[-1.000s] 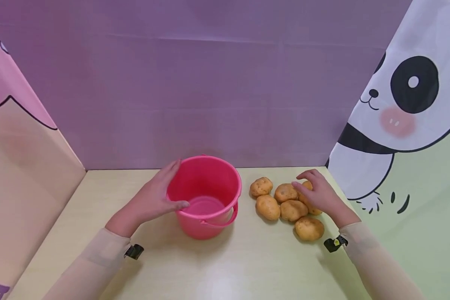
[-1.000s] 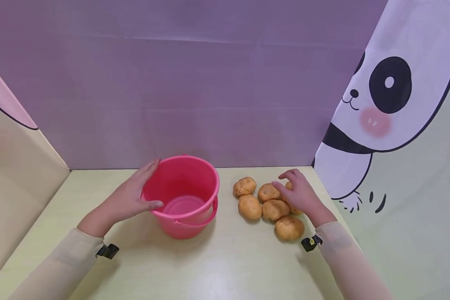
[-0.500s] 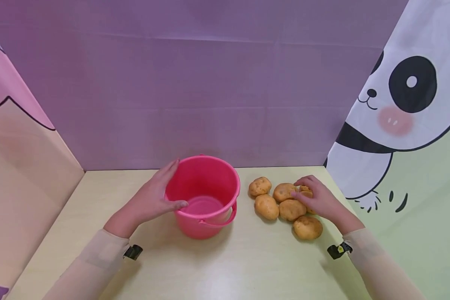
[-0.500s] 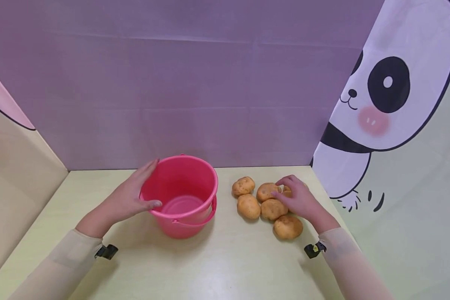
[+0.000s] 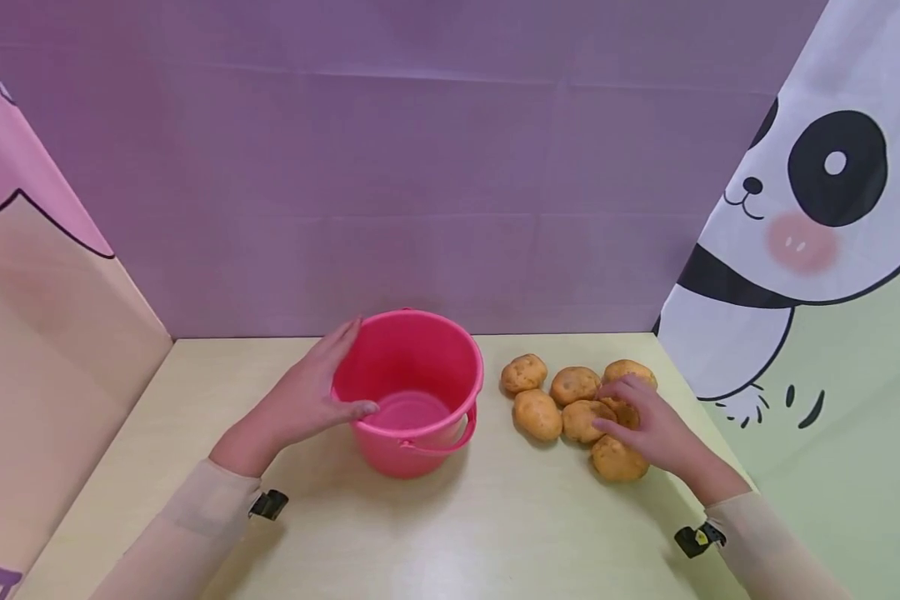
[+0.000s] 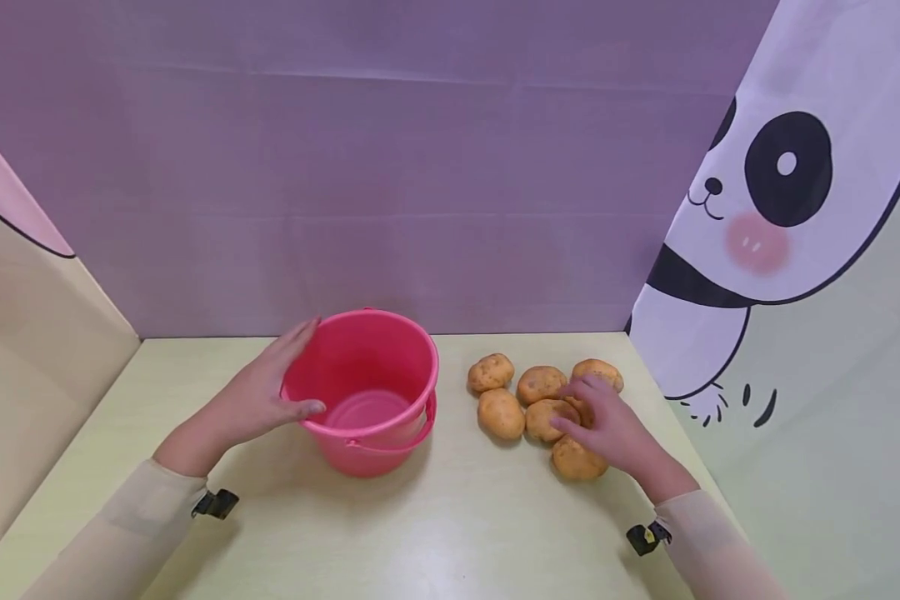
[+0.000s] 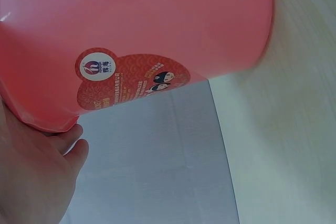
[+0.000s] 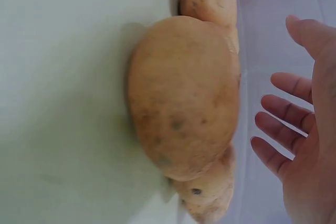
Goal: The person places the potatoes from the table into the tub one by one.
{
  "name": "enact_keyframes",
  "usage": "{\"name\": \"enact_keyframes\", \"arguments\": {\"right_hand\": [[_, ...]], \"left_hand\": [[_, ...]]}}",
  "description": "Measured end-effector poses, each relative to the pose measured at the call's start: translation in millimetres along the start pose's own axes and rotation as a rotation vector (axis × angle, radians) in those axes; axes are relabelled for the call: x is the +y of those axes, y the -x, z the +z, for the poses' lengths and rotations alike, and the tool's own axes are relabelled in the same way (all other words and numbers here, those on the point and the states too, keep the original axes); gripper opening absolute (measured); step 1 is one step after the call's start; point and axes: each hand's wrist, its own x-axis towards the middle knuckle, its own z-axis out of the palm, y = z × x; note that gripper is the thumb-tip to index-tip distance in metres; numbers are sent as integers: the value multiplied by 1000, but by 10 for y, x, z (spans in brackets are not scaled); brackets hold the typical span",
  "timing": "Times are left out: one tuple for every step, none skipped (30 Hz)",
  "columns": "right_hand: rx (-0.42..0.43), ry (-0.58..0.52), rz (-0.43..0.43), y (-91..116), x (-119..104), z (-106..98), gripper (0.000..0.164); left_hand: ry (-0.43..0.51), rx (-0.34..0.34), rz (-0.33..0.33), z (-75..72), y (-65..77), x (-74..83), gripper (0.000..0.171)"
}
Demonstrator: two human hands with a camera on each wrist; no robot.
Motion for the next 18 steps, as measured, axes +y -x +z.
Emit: {"name": "enact_keyframes", "arguments": {"right_hand": [[-2, 5, 7, 29, -5, 6, 36], [-1, 3, 8, 57, -9, 11, 37], [0, -1, 4, 83, -13, 13, 37], [3, -8, -4, 110, -16, 16, 37], [8, -12, -14, 136, -19, 17, 37], [12, -22, -25, 160, -21, 17, 36], [16, -31, -36, 182, -19, 19, 37], [15, -43, -48, 203, -18, 17, 37], [15, -51, -58, 222, -14, 17, 37], [13, -58, -66, 239, -9, 17, 38], [11, -61, -70, 255, -1, 19, 38], [9, -63, -73, 271, 10, 22, 38], [9, -60, -76, 285, 21, 25, 39], [8, -58, -77, 298, 32, 30, 39], [8, -55, -79, 311, 43, 36, 39], [9, -50, -79, 325, 54, 42, 39], [11, -44, -83, 338, 62, 49, 40], [13, -39, -89, 350, 67, 53, 41]], "left_hand": [[1, 1, 0, -1, -1, 3, 132], [2, 2, 2, -2, -2, 7, 132], [3, 2, 2, -2, -5, 9, 132], [5, 2, 1, -1, -3, 10, 132], [6, 1, 1, 0, -1, 14, 132], [5, 2, 0, 2, -1, 13, 132], [4, 2, -1, 2, 0, 13, 132], [1, 2, -1, 3, 1, 15, 132], [-1, 3, -3, 2, 2, 15, 132], [-4, 5, -4, 2, 3, 16, 132], [-5, 4, -4, 1, 5, 19, 132], [-8, 6, -3, 0, 4, 19, 131], [-8, 6, -3, -2, 3, 21, 131], [-10, 5, -3, -5, 3, 23, 131], [-8, 3, -3, -6, 4, 25, 131], [-8, 1, -3, -8, 3, 26, 130], [-8, 0, -3, -10, 1, 25, 130], [-9, -2, -3, -11, 0, 25, 130]]}}
